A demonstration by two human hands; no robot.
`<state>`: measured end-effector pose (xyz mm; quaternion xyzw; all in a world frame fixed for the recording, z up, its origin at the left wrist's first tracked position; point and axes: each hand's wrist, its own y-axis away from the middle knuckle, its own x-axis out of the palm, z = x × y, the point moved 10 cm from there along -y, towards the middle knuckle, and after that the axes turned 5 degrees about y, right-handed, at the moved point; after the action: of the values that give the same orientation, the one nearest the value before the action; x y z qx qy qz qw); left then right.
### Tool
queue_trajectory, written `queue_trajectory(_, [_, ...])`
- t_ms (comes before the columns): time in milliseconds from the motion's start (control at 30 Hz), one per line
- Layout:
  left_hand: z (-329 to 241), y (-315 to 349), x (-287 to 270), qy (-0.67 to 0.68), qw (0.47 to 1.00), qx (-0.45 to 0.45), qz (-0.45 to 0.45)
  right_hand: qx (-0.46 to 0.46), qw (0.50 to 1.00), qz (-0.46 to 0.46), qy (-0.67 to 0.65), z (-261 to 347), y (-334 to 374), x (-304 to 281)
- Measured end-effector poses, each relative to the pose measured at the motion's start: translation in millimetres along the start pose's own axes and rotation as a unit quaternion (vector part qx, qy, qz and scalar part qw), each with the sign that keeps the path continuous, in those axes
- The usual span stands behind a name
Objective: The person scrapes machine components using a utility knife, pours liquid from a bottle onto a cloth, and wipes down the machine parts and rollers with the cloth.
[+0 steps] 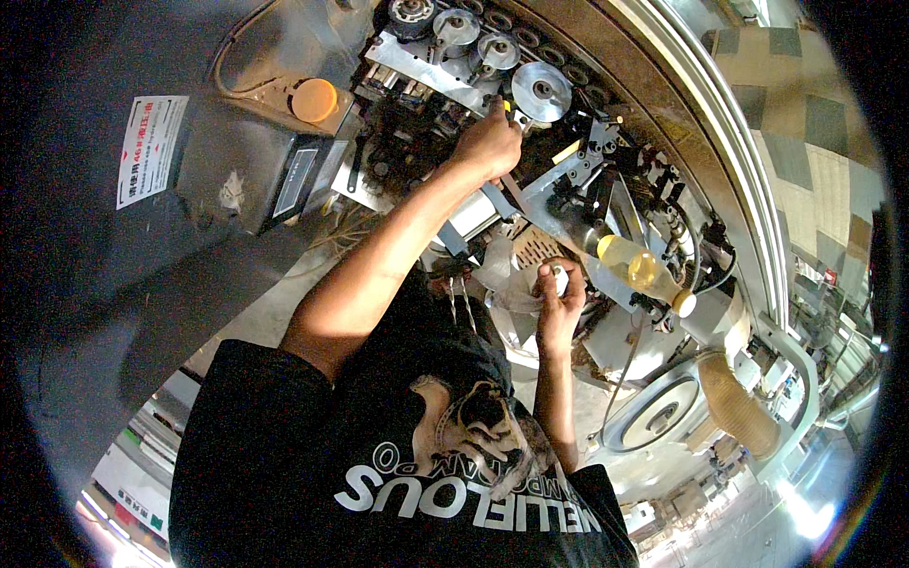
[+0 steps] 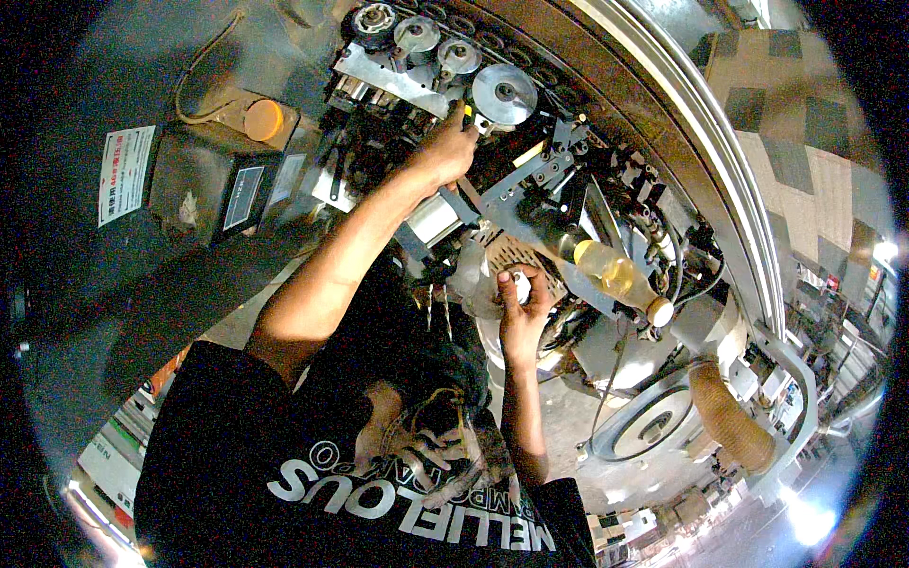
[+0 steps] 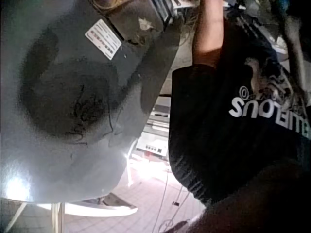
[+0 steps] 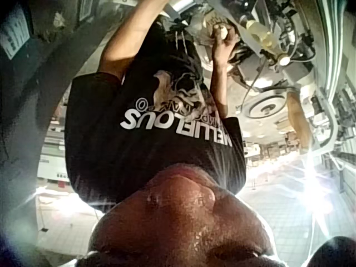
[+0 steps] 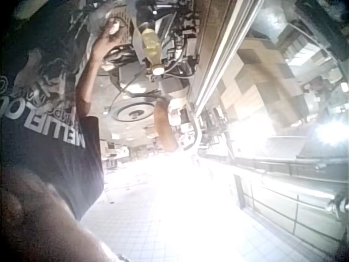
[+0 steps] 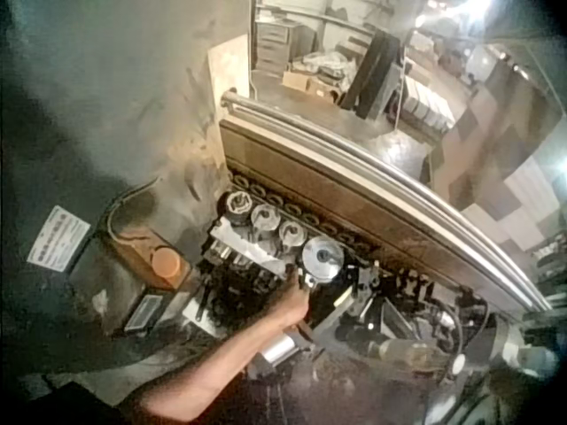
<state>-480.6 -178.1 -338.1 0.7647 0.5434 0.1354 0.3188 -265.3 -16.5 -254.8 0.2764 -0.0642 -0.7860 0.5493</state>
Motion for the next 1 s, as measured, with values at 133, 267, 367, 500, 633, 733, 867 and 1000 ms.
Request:
queue_trajectory(133, [3.3,2.2,1.6,-0.004,1.0,-0.018,0.013,0.003,1.0,0.0,-0.01,-1.6,1.9,-0.8])
queue_trajectory(267, [3.7,0.7,-0.2,0.008,1.0,0.006,-0.007,0.002,1.0,-0.008,-0.01,-2.2,3.1,-3.8])
queue_trajectory(367, [-3.3,5.6,1.0,0.006,1.0,0.005,0.011,-0.008,1.0,-0.013,0.005,-9.1,1.9,-8.5])
queue_trajectory(500, [-4.0,5.6,2.2,-0.002,1.0,-0.005,0.015,-0.01,1.0,-0.011,-0.009,-7.6,0.9,-8.5])
queue_trajectory(633, [3.2,1.9,3.8,0.001,1.0,-0.023,0.0,-0.007,1.0,-0.005,-0.008,-7.0,0.1,-9.2])
queue_trajectory(733, [6.7,1.7,3.8,0.016,0.999,-0.04,-0.005,-0.001,1.0,-0.007,-0.02,-3.6,0.4,-9.6])
queue_trajectory(867, [6.3,3.7,5.3,0.022,0.999,-0.041,-0.012,0.015,0.999,-0.012,-0.038,-5.3,1.1,-12.9])
queue_trajectory(1000, [0.9,3.5,7.2,0.004,1.0,-0.03,-0.006,0.004,1.0,-0.01,-0.022,-6.2,-2.5,-17.7])
